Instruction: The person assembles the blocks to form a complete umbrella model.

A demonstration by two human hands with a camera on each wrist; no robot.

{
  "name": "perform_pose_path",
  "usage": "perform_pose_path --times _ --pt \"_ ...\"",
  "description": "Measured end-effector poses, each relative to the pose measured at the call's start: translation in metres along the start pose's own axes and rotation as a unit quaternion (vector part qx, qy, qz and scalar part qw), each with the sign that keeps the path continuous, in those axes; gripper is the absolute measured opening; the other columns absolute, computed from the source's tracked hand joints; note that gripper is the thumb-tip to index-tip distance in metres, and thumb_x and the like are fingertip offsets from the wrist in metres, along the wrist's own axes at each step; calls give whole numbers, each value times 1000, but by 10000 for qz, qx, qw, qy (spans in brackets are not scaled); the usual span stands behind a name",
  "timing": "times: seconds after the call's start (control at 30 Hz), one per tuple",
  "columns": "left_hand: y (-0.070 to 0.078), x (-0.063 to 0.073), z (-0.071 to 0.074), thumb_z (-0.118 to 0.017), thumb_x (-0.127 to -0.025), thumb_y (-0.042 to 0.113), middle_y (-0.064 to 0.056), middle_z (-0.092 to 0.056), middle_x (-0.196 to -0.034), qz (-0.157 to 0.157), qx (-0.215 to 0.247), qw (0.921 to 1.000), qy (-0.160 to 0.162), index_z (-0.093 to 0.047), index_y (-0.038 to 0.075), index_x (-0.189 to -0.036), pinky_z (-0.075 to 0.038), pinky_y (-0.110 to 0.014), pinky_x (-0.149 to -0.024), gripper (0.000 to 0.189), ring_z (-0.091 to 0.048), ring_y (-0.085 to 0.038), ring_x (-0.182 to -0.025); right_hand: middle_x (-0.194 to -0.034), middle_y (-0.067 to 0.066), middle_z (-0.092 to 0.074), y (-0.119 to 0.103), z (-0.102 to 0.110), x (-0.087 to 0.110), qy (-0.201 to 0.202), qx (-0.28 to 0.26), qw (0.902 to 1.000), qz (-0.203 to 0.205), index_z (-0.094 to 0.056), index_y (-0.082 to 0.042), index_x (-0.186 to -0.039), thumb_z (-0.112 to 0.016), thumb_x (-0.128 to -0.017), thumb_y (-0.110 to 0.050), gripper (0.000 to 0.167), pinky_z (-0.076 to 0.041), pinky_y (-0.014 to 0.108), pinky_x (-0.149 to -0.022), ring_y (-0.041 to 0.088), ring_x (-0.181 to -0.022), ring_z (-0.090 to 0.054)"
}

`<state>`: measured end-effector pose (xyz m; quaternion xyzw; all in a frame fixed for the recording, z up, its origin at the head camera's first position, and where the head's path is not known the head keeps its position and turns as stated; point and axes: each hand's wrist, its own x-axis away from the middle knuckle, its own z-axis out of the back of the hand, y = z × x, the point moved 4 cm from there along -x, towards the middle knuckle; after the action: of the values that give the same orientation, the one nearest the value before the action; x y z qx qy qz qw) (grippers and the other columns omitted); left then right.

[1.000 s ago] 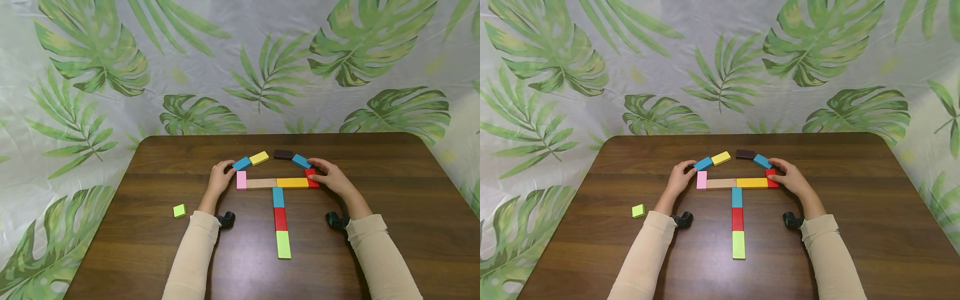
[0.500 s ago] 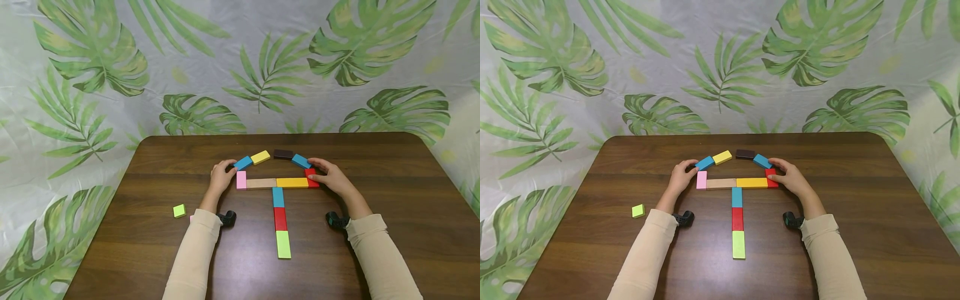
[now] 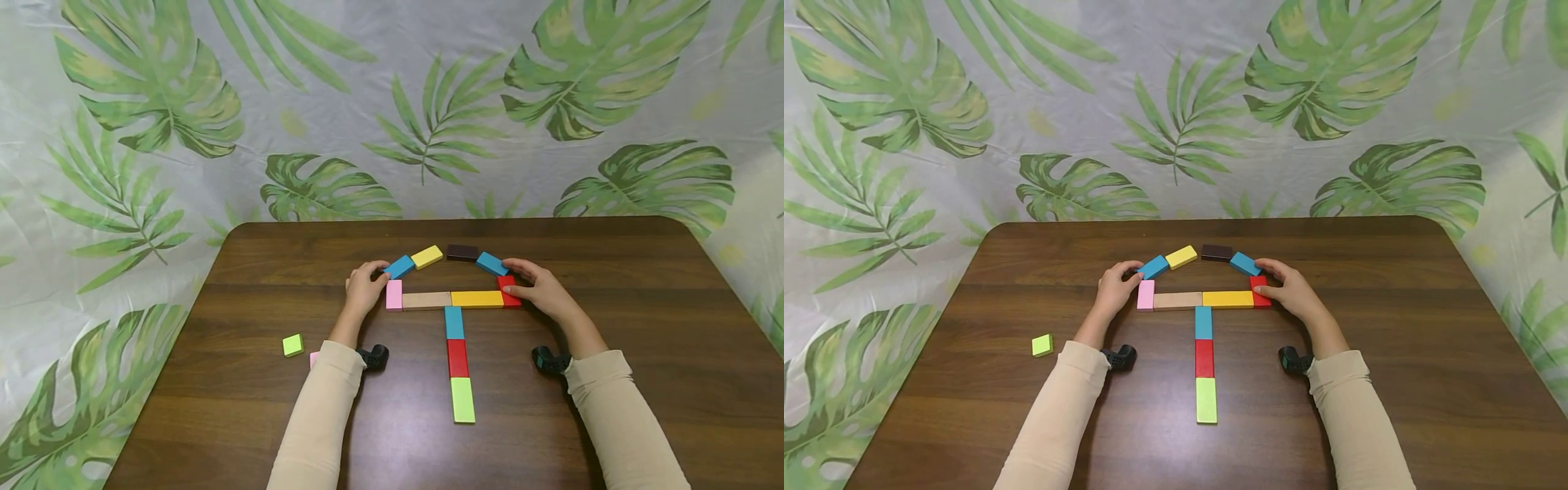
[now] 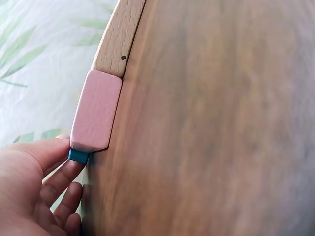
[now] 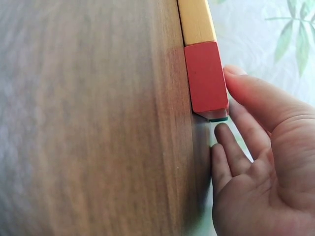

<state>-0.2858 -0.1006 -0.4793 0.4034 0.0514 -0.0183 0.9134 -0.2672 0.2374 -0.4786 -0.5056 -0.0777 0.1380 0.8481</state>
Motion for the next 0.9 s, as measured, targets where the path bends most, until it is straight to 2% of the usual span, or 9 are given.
perform_pose_path --times 0.3,0.9 --pt "1 -1 -5 -59 -87 24 0 -60 -102 -11 -81 10000 -43 -65 17 -108 -27 -43 -83 22 -49 -24 -101 -133 22 -38 1 0 -2 1 -45 10000 14 -40 -1 -132 -63 -85 -14 54 -18 52 -101 38 -125 -27" --pt "7 -2 -7 -61 -86 25 0 -61 -101 85 -90 9999 114 -65 16 -107 -26 -44 -85 23 -49 -26 -100 -133 23 -38 3 4 -5 32 8 10000 78 -40 0 -131 -62 -85 -13 53 -18 52 -101 39 -124 -28"
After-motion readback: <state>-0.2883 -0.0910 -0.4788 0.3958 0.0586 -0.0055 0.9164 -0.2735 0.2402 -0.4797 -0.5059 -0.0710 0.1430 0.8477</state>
